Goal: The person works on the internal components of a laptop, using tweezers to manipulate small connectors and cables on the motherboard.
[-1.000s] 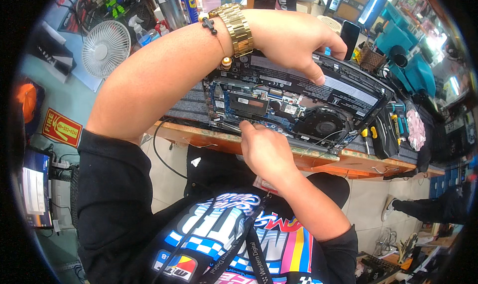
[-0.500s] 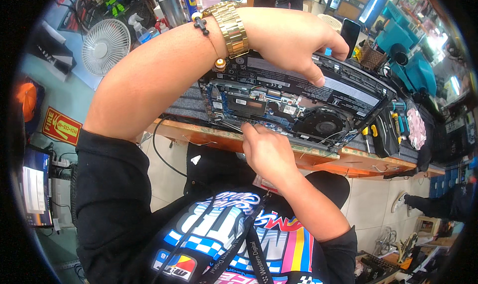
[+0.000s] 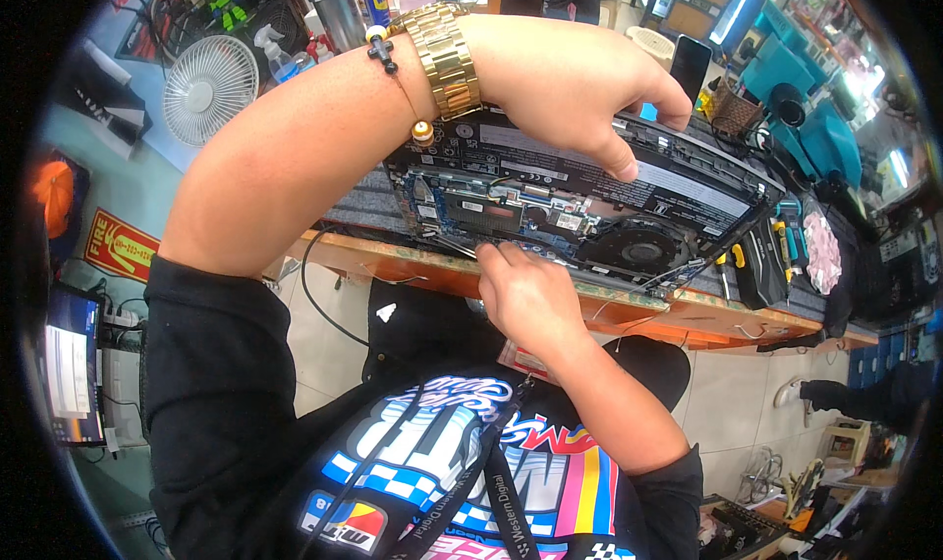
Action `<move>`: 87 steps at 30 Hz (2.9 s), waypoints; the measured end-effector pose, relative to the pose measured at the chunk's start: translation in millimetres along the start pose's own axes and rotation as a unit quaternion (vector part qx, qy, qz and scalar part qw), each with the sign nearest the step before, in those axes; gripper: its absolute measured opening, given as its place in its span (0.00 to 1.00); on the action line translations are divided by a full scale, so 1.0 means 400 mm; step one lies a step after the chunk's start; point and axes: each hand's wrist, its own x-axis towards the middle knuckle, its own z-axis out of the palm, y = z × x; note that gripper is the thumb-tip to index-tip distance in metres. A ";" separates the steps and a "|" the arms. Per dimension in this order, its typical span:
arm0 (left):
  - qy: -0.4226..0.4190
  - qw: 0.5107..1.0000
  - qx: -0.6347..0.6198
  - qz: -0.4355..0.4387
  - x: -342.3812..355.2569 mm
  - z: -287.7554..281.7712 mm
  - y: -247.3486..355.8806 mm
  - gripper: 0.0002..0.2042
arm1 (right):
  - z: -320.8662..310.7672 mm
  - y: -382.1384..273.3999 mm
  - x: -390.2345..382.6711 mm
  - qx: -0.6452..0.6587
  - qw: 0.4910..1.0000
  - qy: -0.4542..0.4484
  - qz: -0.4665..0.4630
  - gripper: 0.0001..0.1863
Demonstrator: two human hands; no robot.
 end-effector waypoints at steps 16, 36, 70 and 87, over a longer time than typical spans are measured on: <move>0.006 1.000 -0.028 -0.011 0.025 0.011 -0.067 0.35 | 0.005 0.035 -0.059 0.012 0.998 0.052 -0.043 0.12; -0.037 0.980 -0.186 -0.059 0.017 0.006 -0.064 0.27 | -0.121 0.200 -0.371 -0.038 0.946 0.319 0.042 0.12; -0.120 0.972 -0.174 -0.101 0.125 0.067 -0.268 0.38 | -0.125 0.326 -0.413 0.140 0.914 0.284 0.253 0.27; -0.105 0.957 -0.194 -0.190 0.159 0.277 -0.403 0.37 | -0.132 0.330 -0.424 0.176 0.911 0.261 0.267 0.29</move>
